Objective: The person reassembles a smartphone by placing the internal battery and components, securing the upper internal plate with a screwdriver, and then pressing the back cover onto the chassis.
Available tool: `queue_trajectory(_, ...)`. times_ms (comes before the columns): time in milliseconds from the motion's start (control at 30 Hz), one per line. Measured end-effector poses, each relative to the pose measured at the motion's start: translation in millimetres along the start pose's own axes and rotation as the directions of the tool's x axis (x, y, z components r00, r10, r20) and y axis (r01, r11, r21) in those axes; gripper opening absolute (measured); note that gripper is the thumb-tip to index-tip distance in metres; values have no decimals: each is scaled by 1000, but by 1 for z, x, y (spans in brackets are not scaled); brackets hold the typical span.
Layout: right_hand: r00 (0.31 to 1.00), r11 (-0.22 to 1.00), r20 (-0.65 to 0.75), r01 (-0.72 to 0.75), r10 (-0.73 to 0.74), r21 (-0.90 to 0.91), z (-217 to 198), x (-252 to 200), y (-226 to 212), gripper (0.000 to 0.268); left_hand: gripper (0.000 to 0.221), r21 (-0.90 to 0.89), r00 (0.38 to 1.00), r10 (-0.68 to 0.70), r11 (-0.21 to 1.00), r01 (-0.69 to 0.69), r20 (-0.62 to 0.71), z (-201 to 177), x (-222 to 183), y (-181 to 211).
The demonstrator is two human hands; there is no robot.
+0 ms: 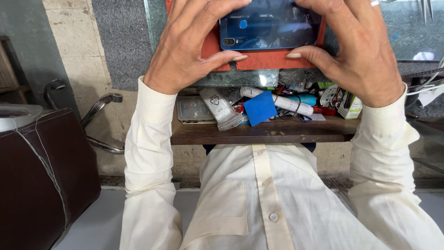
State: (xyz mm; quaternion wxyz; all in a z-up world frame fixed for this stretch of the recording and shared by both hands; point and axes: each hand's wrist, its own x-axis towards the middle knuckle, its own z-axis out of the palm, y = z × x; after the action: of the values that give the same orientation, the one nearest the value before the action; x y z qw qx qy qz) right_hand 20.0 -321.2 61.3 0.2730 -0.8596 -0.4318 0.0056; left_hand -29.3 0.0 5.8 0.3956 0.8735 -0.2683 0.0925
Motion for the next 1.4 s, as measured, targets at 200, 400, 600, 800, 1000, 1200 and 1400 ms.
queue_trajectory(200,999,998,-7,34,-34,-45,3,4,4,59,76,68,1000,-8,998,10,-28,7,-2,-6)
queue_trajectory(400,999,999,12,35,-35,-33,0,2,8,58,72,59,999,-32,998,33,-17,4,-2,-2)
queue_trajectory(600,999,998,-6,46,-46,-41,0,3,8,57,71,59,999,-46,997,47,-28,5,-1,-3)
queue_trajectory(800,1000,1000,5,15,-15,-11,1,4,6,59,70,68,998,-56,996,56,-8,4,-1,-3)
queue_trajectory(1000,999,999,4,32,-31,-19,1,6,8,59,72,102,997,-77,992,77,-4,5,-3,-4)
queue_trajectory(1200,1000,1000,23,19,-19,-6,1,8,8,59,80,106,995,-96,990,96,-10,8,-4,-5)
queue_trajectory(1400,1000,1000,-6,-10,10,11,4,-1,16,56,85,53,997,-75,996,76,-23,6,-8,-7)
